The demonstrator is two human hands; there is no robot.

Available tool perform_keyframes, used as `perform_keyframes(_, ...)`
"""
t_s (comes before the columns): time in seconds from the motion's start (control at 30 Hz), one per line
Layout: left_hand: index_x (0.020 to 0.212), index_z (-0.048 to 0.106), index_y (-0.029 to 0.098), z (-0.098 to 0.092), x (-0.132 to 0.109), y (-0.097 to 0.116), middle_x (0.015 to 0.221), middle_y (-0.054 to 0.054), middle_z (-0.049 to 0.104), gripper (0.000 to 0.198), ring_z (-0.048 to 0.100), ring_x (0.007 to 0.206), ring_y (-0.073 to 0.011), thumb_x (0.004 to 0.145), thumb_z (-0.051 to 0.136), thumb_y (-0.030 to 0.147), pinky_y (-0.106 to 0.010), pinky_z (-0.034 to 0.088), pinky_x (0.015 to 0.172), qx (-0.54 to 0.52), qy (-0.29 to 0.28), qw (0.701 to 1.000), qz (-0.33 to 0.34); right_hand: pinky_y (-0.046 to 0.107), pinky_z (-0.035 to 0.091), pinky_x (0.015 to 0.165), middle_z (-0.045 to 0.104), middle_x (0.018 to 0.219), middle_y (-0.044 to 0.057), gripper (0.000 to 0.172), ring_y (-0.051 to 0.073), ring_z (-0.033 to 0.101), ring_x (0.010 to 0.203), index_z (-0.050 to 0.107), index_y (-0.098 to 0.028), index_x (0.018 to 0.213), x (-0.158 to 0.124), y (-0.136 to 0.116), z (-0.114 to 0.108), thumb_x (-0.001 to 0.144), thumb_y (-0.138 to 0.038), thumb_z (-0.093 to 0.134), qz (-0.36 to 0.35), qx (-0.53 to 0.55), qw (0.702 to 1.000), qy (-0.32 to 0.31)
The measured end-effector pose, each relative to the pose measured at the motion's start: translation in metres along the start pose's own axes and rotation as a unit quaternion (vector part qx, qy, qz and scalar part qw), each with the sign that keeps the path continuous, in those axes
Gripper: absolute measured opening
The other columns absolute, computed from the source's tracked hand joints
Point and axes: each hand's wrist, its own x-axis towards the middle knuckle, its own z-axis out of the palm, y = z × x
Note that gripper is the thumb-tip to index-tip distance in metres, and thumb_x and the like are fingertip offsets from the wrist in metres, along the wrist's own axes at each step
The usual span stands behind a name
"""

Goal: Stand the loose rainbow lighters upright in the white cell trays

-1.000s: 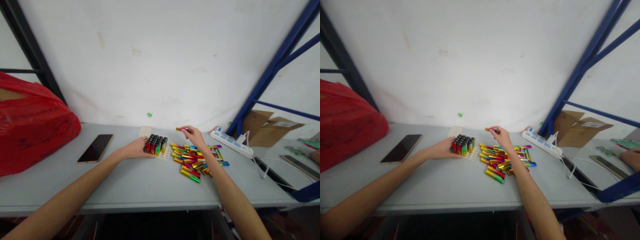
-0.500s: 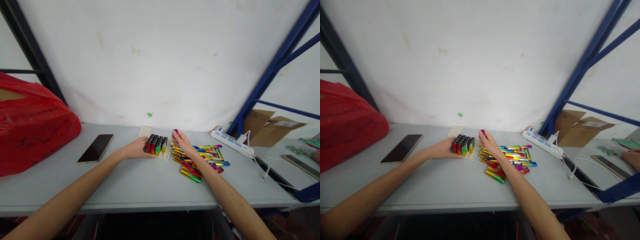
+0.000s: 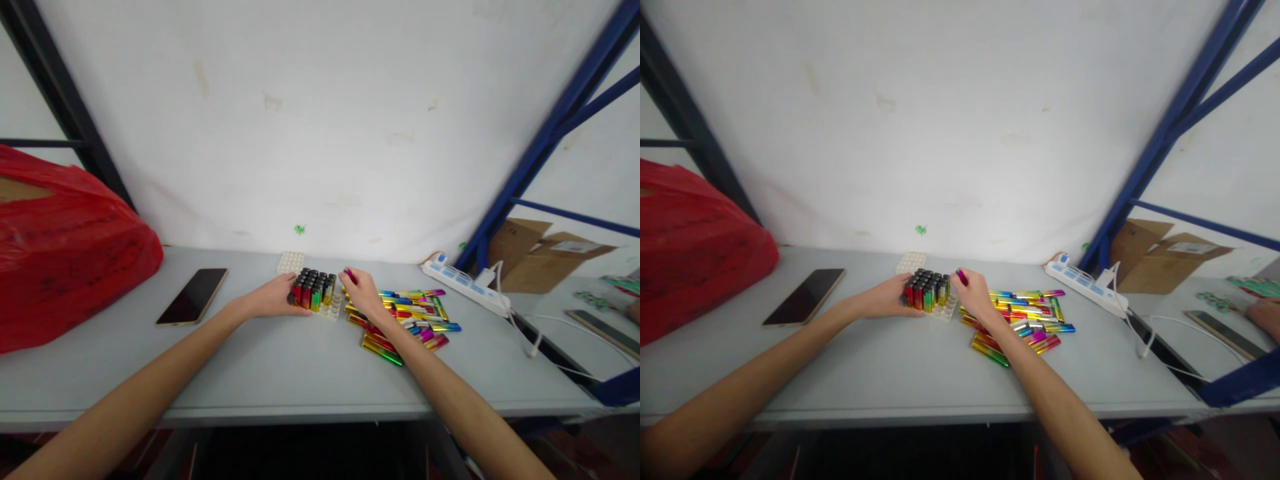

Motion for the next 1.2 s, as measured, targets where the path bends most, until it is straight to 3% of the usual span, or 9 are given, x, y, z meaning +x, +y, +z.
perform_keyframes(0.23,0.122,0.076,0.024,-0.001,0.0,0.003,0.125,-0.007,0.077,0.049,0.068,0.117,-0.0317,0.086,0.083,0.056,-0.041,0.05,0.112,-0.018,-0.01,1.0,0.003,0.029,0.041,0.068,0.06,0.073,-0.002,0.041,0.017,0.056,0.068,0.051,-0.026,0.089,-0.001,-0.013,-0.021,0.109,-0.059,0.04,-0.054,-0.013,0.994,-0.098)
perform_keyframes(0.33,0.122,0.076,0.023,-0.002,0.0,0.004,0.126,-0.008,0.076,0.051,0.068,0.118,-0.0324,0.085,0.084,0.058,-0.041,0.051,0.112,-0.025,-0.012,1.0,-0.005,0.03,0.043,0.073,0.063,0.082,0.003,0.049,0.019,0.058,0.076,0.054,-0.024,0.083,0.0,-0.019,-0.03,0.109,-0.064,0.042,-0.128,-0.064,0.984,-0.109)
perform_keyframes(0.43,0.12,0.076,0.023,-0.001,-0.001,0.003,0.123,-0.008,0.076,0.053,0.069,0.115,-0.0325,0.084,0.084,0.06,-0.04,0.053,0.107,-0.02,-0.003,1.0,-0.019,0.029,0.039,0.069,0.059,0.072,0.002,0.057,0.016,0.053,0.069,0.053,-0.023,0.073,0.0,-0.02,-0.033,0.108,-0.066,0.045,-0.166,-0.12,0.969,-0.136)
perform_keyframes(0.53,0.121,0.076,0.025,-0.001,-0.001,0.002,0.121,-0.007,0.077,0.052,0.069,0.114,-0.0324,0.083,0.084,0.06,-0.04,0.054,0.105,-0.013,0.002,1.0,-0.011,0.027,0.035,0.062,0.06,0.062,-0.002,0.054,0.013,0.051,0.058,0.057,-0.022,0.073,-0.002,-0.018,-0.032,0.108,-0.062,0.05,-0.136,-0.11,0.967,-0.187)
perform_keyframes(0.77,0.125,0.075,0.026,0.001,-0.001,-0.002,0.121,-0.008,0.077,0.057,0.069,0.113,-0.0327,0.083,0.084,0.063,-0.04,0.055,0.104,-0.003,0.005,1.0,-0.003,0.027,0.046,0.065,0.079,0.075,0.003,0.04,0.019,0.071,0.067,0.068,-0.022,0.084,-0.004,-0.012,-0.025,0.106,-0.054,0.061,-0.071,-0.044,0.968,-0.237)
perform_keyframes(0.9,0.126,0.074,0.027,0.001,-0.001,-0.002,0.123,-0.007,0.075,0.06,0.068,0.114,-0.0324,0.081,0.084,0.066,-0.041,0.054,0.105,0.0,0.013,1.0,-0.011,0.027,0.042,0.063,0.078,0.076,0.006,0.035,0.02,0.07,0.067,0.074,-0.021,0.09,-0.004,-0.012,-0.017,0.105,-0.051,0.066,-0.079,-0.15,0.959,-0.228)
perform_keyframes(1.03,0.125,0.074,0.025,0.0,-0.002,-0.001,0.124,-0.008,0.074,0.062,0.069,0.114,-0.0323,0.08,0.084,0.067,-0.041,0.054,0.105,0.0,0.016,1.0,-0.017,0.028,0.037,0.063,0.076,0.072,0.008,0.047,0.021,0.068,0.067,0.073,-0.023,0.078,-0.004,-0.016,-0.012,0.1,-0.063,0.068,-0.08,-0.254,0.942,-0.202)
perform_keyframes(1.1,0.126,0.074,0.024,0.0,-0.002,-0.001,0.123,-0.009,0.075,0.062,0.069,0.114,-0.0324,0.081,0.084,0.066,-0.041,0.055,0.105,0.0,0.015,1.0,-0.018,0.029,0.036,0.064,0.073,0.069,0.007,0.052,0.02,0.066,0.066,0.071,-0.023,0.072,-0.002,-0.015,-0.018,0.103,-0.064,0.063,-0.085,-0.262,0.941,-0.198)
perform_keyframes(1.2,0.127,0.074,0.024,-0.001,-0.002,0.001,0.123,-0.008,0.076,0.061,0.069,0.114,-0.0323,0.082,0.084,0.063,-0.04,0.055,0.105,-0.002,0.012,1.0,-0.015,0.029,0.038,0.068,0.074,0.072,0.007,0.052,0.019,0.066,0.068,0.073,-0.022,0.076,0.005,-0.001,-0.037,0.113,-0.053,0.051,-0.086,-0.264,0.947,-0.162)
